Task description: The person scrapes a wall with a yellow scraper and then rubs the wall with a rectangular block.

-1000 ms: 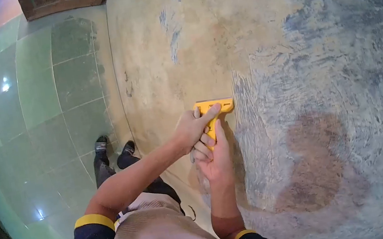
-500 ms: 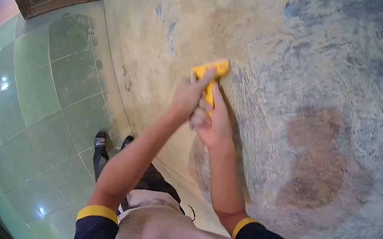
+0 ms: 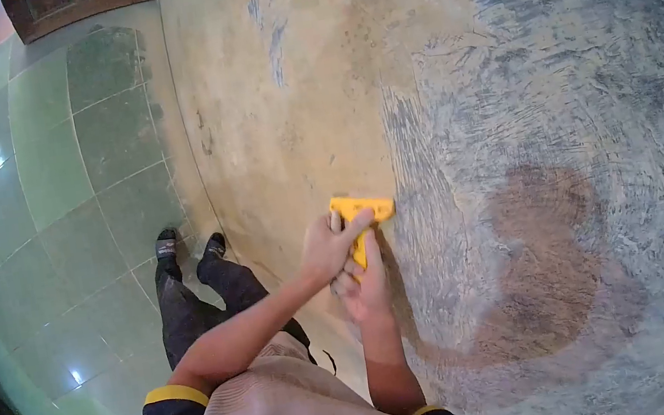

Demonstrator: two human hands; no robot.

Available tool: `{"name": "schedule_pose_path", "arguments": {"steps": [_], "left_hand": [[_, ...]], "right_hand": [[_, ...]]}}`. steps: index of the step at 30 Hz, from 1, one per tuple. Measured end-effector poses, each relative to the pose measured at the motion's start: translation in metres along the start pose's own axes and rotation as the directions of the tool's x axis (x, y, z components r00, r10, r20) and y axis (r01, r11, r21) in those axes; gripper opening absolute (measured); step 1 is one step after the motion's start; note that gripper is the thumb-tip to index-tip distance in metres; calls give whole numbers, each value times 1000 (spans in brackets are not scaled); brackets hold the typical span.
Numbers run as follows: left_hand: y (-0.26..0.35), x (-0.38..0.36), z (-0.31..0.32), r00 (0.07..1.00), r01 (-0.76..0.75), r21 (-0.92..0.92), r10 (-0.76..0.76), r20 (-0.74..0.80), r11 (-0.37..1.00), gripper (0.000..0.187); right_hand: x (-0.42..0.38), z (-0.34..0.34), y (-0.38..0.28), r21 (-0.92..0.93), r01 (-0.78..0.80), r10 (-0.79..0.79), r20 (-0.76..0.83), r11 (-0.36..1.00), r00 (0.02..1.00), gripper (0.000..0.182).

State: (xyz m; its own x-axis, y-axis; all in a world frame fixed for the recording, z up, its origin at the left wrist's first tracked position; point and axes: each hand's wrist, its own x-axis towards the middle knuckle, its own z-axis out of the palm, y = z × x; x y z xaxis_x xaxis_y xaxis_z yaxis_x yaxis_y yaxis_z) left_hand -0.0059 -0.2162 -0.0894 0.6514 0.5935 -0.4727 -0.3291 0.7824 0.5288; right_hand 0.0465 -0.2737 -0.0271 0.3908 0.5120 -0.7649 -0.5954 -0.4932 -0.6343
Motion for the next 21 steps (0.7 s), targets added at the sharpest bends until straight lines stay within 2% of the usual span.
{"name": "schedule_pose_path", "arguments": {"steps": [2, 3, 4, 6, 8, 9, 10, 12, 14, 17, 18, 20, 21], "left_hand": [[17, 20, -8, 999, 37, 38, -36, -22, 999, 48], [35, 19, -10, 1000, 31, -5, -31, -4, 1000, 51], [43, 17, -10, 1000, 25, -45, -24, 18, 999, 55], [29, 5, -4, 999, 47, -51, -46, 25, 998, 56], [-6, -8, 4, 996, -86, 74, 88, -30, 994, 51], [-23, -7, 4, 992, -114, 122, 119, -38, 986, 50], [-15, -5, 4, 991, -118, 120, 123, -43, 986, 50], [17, -1, 2, 992, 122, -16, -122, -7, 992, 55], [29, 1, -4, 992, 124, -32, -124, 16, 992, 56], [21, -8, -2, 991, 131, 4, -131, 8, 991, 57], [4, -9, 1, 992, 127, 7, -127, 10, 992, 57], [-9, -5, 7, 991, -125, 91, 129, -40, 988, 57], [-13, 4, 3, 999, -49, 15, 50, -16, 999, 57]], "right_hand": [[22, 16, -14, -6, 19, -19, 3, 1000, 1000, 38], [32, 17, -16, -7, 70, -69, 74, 998, 995, 38], [25, 15, -13, 1, 71, -71, 62, 997, 996, 38], [8, 16, -10, 55, -27, 27, -9, 998, 1000, 38], [-11, -1, 1, 75, -41, 43, -32, 996, 999, 38], [-16, -5, 0, 52, -48, 49, -19, 997, 999, 38], [-17, -7, 0, 28, -60, 60, -8, 998, 998, 38], [0, 8, -6, 29, -31, 31, 4, 999, 1000, 37], [13, 20, -10, 26, 33, -33, 17, 999, 999, 36], [-5, 4, 0, 41, -6, 7, -13, 999, 1000, 36], [-15, -2, 4, 59, -32, 32, -2, 998, 999, 37], [-15, 1, -3, 17, -34, 33, 50, 999, 998, 38], [-5, 6, -4, 10, -48, 48, -59, 999, 997, 38]]}}
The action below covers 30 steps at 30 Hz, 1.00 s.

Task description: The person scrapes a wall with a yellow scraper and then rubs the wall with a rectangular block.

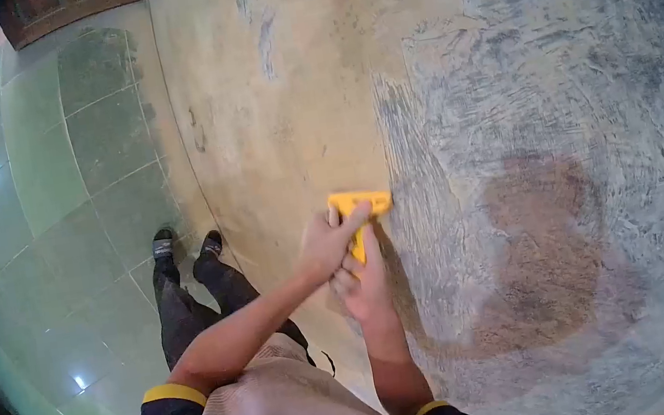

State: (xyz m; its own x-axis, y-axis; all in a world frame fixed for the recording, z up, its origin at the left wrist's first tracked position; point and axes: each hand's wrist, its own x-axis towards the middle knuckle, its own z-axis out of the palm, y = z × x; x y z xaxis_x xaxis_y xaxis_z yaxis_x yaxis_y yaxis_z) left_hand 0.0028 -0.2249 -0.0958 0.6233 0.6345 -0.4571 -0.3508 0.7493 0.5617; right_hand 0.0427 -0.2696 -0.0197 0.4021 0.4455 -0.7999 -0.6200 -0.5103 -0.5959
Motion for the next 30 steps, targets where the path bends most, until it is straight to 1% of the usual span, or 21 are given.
{"name": "schedule_pose_path", "arguments": {"steps": [1, 2, 3, 4, 7, 8, 9, 10, 11, 15, 17, 19, 20, 21, 23, 24, 25, 26, 27, 29, 30], "left_hand": [[18, 6, -4, 1000, 3, 0, -3, 4, 1000, 57], [40, 8, -8, 996, 85, -40, -84, 14, 996, 57], [57, 4, -11, 986, 164, -76, -162, 27, 984, 57], [72, -4, -14, 979, 200, -2, -200, 37, 980, 57], [32, -15, -6, 995, 101, 40, -101, 16, 994, 56], [-9, -3, -3, 998, -53, 79, 54, -11, 995, 58], [-1, -1, -4, 998, -54, 80, 56, -15, 995, 58], [14, 4, -7, 1000, 1, 44, -1, 0, 999, 57], [25, 6, -9, 998, 64, 10, -64, 16, 998, 57], [47, 2, -12, 988, 155, 37, -154, -13, 987, 56], [26, -13, -5, 988, 145, -10, -145, 50, 989, 58], [4, -20, -1, 997, 68, 119, -70, 14, 991, 56], [-3, -11, 1, 1000, -16, 81, 17, -20, 997, 60], [-7, 0, -1, 1000, -16, 81, 17, -20, 997, 60], [27, 18, -3, 990, 13, 54, -5, -143, 998, 60], [42, 19, -6, 990, 21, 53, -13, -141, 998, 60], [61, 21, -11, 996, 55, -18, -57, -73, 998, 60], [70, 22, -14, 996, 93, -85, -94, -3, 992, 60], [62, 19, -14, 996, 93, -82, -93, -5, 992, 60], [22, 7, -13, 997, 72, -3, -72, 4, 997, 59], [-9, -2, -10, 1000, 10, 53, -10, -11, 999, 54]], "right_hand": [[9, 7, -4, -5, -14, 13, -113, 1000, 994, 39], [18, 12, -9, -13, 33, -33, -16, 999, 999, 40], [14, 9, -5, -9, 31, -31, -25, 999, 999, 40], [15, 10, -4, 4, 34, -34, 23, 999, 999, 40], [-1, 1, 4, 25, 22, -25, 101, 999, 995, 40], [-2, -1, 4, 13, 23, -24, 110, 1000, 994, 40], [-3, -4, 5, 2, 20, -20, 107, 1000, 994, 40], [8, 0, 7, -3, 54, -54, 33, 999, 998, 40], [17, 7, 2, -2, 52, -52, 32, 999, 998, 40], [18, 11, 3, 29, 85, -87, 75, 996, 993, 39], [-1, -3, 9, 49, 51, -54, 55, 997, 997, 39], [-11, -17, 13, 49, 30, -33, 73, 998, 997, 38], [-13, -16, 11, 48, 3, -7, 91, 999, 996, 38], [-6, -10, 4, 48, 2, -7, 91, 999, 996, 38], [12, 22, -21, -35, 43, -43, 0, 998, 999, 36], [25, 26, -27, -12, 58, -56, 97, 998, 994, 36], [36, 27, -31, 12, 75, -75, 203, 997, 976, 35], [37, 27, -27, 23, 94, -97, 191, 995, 977, 36], [34, 24, -21, 26, 93, -96, 193, 995, 976, 36], [13, 7, 1, -20, 64, -63, 12, 998, 998, 39], [5, -12, 18, -10, 42, -42, -16, 999, 999, 41]]}}
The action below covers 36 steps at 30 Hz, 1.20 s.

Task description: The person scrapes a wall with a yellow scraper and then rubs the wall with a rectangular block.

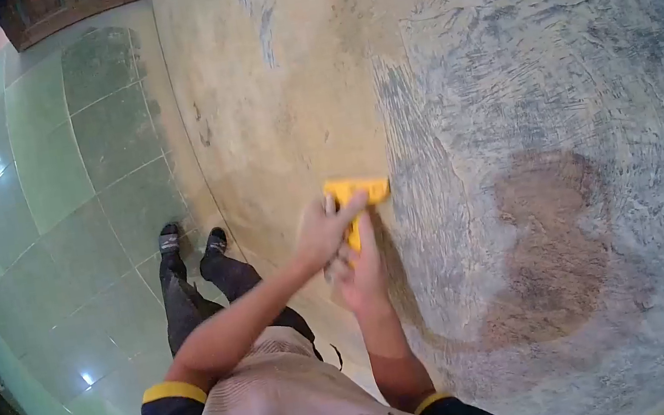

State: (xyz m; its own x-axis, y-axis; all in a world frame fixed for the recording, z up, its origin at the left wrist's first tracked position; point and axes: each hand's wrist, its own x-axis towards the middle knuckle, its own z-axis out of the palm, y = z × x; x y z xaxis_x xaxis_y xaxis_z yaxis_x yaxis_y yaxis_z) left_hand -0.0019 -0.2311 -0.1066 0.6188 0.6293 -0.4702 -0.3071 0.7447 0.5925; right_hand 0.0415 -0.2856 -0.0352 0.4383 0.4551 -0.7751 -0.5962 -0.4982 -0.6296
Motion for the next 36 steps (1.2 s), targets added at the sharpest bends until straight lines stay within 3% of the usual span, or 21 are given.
{"name": "schedule_pose_path", "arguments": {"steps": [2, 5, 7, 9, 11, 13, 15, 17, 19, 21, 22, 23, 24, 25, 27, 30, 33, 34, 36], "left_hand": [[-37, -12, 7, 998, -64, 46, 65, -13, 997, 50], [-38, -17, 9, 1000, 15, -10, -15, 7, 1000, 55], [-12, -5, 1, 998, 62, -39, -61, 26, 997, 55], [15, -5, -2, 992, 123, -27, -123, 15, 992, 55], [15, -4, -2, 982, 179, -34, -177, 59, 983, 50], [-9, -19, 12, 994, 108, -48, -107, 22, 993, 49], [-47, -26, 21, 1000, -2, 127, 3, -7, 992, 48], [-36, -23, 25, 1000, -17, 86, 19, -16, 996, 48], [-16, -7, 20, 999, 33, -56, -34, -14, 998, 49], [19, -1, 7, 993, 111, -60, -110, 33, 992, 51], [28, 1, 3, 983, 174, -54, -170, 73, 983, 54], [17, -1, 6, 981, 181, -53, -176, 77, 982, 54], [-6, -4, 10, 991, 128, -49, -126, 43, 990, 53], [-28, -10, 13, 997, 77, -41, -77, 13, 996, 53], [-53, -30, 17, 994, 100, -43, -99, 40, 994, 55], [-56, -41, 15, 974, 218, -17, -217, 61, 976, 58], [-46, -33, 6, 975, 194, 82, -201, 91, 978, 50], [-30, -38, 4, 956, 268, 94, -277, 94, 959, 51], [-52, -39, 11, 966, 242, 63, -246, 76, 968, 52]], "right_hand": [[-10, -23, 18, 3, -18, 18, -31, 1000, 999, 42], [-9, -30, 22, -120, 6, -18, -99, 993, 995, 43], [12, -23, 17, -25, 4, -5, -38, 1000, 999, 43], [15, -10, 6, -71, 35, -39, -49, 997, 998, 43], [16, -14, 6, -31, 45, -41, 108, 998, 993, 44], [-5, -26, 9, -22, 4, -4, 21, 1000, 1000, 45], [-23, -41, 16, -135, 24, -30, -43, 991, 999, 46], [-21, -40, 5, -104, -32, 36, 35, 994, 999, 45], [4, -27, -4, -76, -40, 31, -113, 996, 993, 42], [16, -19, -8, -45, -21, 17, -97, 999, 995, 40], [14, -17, -9, -60, 31, -31, 2, 998, 1000, 40], [11, -16, -7, -70, 78, -71, 99, 994, 993, 39], [6, -24, 3, -55, 42, -43, -24, 998, 999, 40], [-3, -32, 13, -48, 41, -43, -31, 998, 999, 40], [-22, -49, 31, -73, -43, 31, -155, 996, 987, 42], [-19, -62, 43, -59, -50, 45, -76, 997, 996, 45], [-10, -60, 47, -32, -13, 12, -41, 999, 999, 46], [-9, -60, 50, -7, 1, -1, -38, 1000, 999, 47], [-15, -70, 49, -23, -26, 25, -49, 999, 998, 47]]}}
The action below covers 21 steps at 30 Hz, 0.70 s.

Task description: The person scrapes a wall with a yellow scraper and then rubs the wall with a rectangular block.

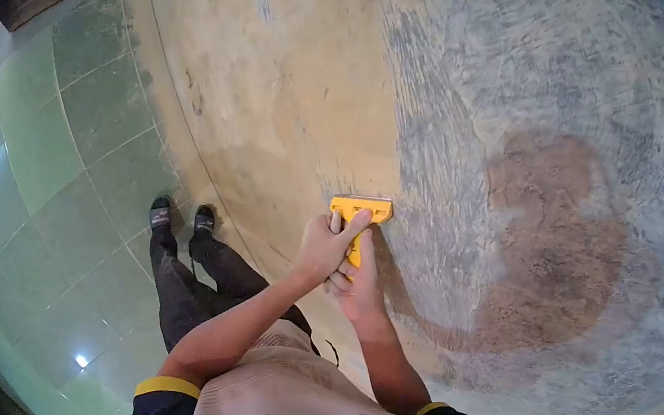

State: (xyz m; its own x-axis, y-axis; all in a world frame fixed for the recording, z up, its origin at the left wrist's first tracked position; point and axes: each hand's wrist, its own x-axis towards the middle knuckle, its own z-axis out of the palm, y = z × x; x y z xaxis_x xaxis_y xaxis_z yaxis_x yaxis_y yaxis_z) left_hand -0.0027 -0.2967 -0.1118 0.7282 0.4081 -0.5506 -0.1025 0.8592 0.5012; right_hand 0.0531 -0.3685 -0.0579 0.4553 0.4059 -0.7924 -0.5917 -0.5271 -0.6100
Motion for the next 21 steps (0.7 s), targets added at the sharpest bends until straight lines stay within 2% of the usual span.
{"name": "schedule_pose_path", "arguments": {"steps": [3, 5, 6, 8, 11, 13, 15, 16, 17, 19, 21], "left_hand": [[-25, 2, 14, 998, -67, -45, 68, 1, 997, 53], [-21, 0, 21, 978, -169, 3, 169, -121, 986, 53], [-17, 3, 18, 978, -169, -1, 167, -128, 986, 53], [34, -5, 9, 1000, 6, -124, -9, -19, 992, 53], [17, 1, 6, 997, -48, -18, 46, -67, 999, 56], [-6, -8, 16, 998, -65, -68, 64, -14, 996, 57], [-34, 14, 22, 942, -319, -34, 313, -123, 947, 57], [3, -3, 18, 988, -113, -58, 106, -109, 992, 59], [21, -3, 11, 989, -106, -56, 99, -107, 993, 59], [37, 2, 2, 1000, 12, -136, -10, 12, 991, 59], [15, 11, 7, 999, -39, -143, 36, -23, 989, 59]], "right_hand": [[-13, -5, -5, -71, 25, -27, -18, 997, 999, 47], [-14, -6, -10, -86, -26, 22, -49, 996, 999, 46], [-8, -3, -15, -91, -32, 27, -47, 995, 999, 46], [8, 10, -29, -17, -11, 13, 70, 1000, 997, 45], [-2, 8, -20, 31, -4, 1, 100, 1000, 995, 44], [-14, -8, -11, 64, -57, 52, 70, 996, 996, 44], [-16, -12, -16, 24, -81, 78, 123, 996, 989, 45], [-8, -3, -22, 32, -84, 82, 61, 996, 995, 44], [2, 5, -27, 37, -87, 85, 55, 996, 995, 44], [14, 17, -35, 49, 16, -25, 191, 999, 981, 42], [3, 14, -29, 93, 11, -24, 136, 996, 990, 40]]}}
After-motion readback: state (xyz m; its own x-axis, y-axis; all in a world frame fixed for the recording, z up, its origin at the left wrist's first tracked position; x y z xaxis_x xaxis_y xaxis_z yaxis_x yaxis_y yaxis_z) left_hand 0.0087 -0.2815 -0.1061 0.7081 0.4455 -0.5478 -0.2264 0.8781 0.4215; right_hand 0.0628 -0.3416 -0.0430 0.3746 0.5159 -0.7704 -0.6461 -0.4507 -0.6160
